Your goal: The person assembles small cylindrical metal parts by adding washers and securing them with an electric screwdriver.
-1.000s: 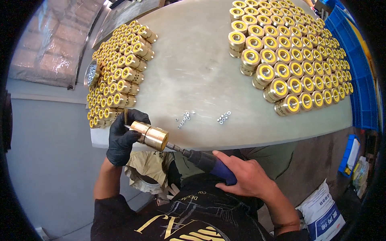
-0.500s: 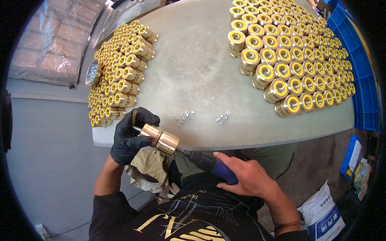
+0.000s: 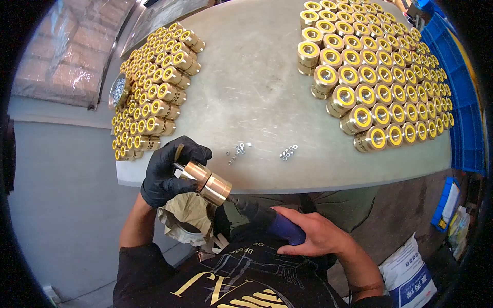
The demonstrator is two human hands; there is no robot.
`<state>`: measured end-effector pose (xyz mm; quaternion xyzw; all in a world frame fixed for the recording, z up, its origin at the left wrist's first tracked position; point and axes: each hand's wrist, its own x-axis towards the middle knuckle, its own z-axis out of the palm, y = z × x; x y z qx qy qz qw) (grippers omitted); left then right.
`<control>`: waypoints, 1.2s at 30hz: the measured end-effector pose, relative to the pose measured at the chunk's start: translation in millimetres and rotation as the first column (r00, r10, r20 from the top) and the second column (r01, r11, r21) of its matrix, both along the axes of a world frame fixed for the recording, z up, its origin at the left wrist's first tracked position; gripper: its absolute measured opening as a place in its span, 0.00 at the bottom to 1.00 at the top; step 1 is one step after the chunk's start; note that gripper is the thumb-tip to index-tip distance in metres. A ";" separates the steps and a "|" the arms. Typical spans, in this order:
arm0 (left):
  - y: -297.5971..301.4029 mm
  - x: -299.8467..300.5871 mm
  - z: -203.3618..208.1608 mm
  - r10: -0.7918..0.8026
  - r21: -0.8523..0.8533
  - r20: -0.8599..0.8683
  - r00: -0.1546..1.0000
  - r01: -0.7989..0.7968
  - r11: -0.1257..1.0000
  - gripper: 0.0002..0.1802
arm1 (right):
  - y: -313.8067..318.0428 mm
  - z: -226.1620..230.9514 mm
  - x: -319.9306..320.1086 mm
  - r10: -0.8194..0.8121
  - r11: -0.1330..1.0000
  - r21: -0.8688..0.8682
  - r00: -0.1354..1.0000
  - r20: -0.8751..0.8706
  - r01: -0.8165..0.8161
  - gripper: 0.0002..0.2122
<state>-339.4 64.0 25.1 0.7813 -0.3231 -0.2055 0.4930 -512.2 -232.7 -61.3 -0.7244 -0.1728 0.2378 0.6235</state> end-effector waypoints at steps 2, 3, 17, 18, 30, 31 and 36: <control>0.6 4.3 -3.2 -0.036 -0.036 0.009 0.999 0.037 0.999 0.26 | -1.6 -7.1 -2.8 0.034 0.994 0.101 0.998 -0.059 -0.028 0.42; 0.8 6.4 -4.1 -0.074 -0.070 0.018 0.997 0.075 0.995 0.26 | -2.9 -8.4 -2.4 0.037 0.994 0.100 0.998 -0.058 -0.031 0.42; 4.7 41.8 7.8 0.174 0.142 0.287 0.942 -0.221 0.965 0.23 | -16.7 26.6 21.4 -0.024 0.988 -0.156 1.000 -0.011 0.022 0.47; -1.6 51.4 7.2 0.144 0.199 0.423 0.895 -0.247 0.948 0.22 | -22.8 22.2 23.0 -0.086 0.986 -0.139 0.994 0.061 0.094 0.47; -14.4 88.4 1.5 -0.284 0.592 0.527 0.801 -0.107 0.799 0.32 | -47.2 -2.3 56.4 -0.422 0.903 0.067 0.905 -0.056 0.425 0.50; -16.9 90.4 1.9 -0.288 0.601 0.519 0.805 -0.104 0.793 0.32 | -47.7 -3.4 56.7 -0.402 0.912 0.062 0.914 -0.059 0.405 0.50; -17.1 96.7 -0.7 -0.099 0.711 0.473 0.876 -0.312 0.630 0.35 | -51.2 -3.0 61.4 -0.391 0.915 0.072 0.915 -0.099 0.398 0.49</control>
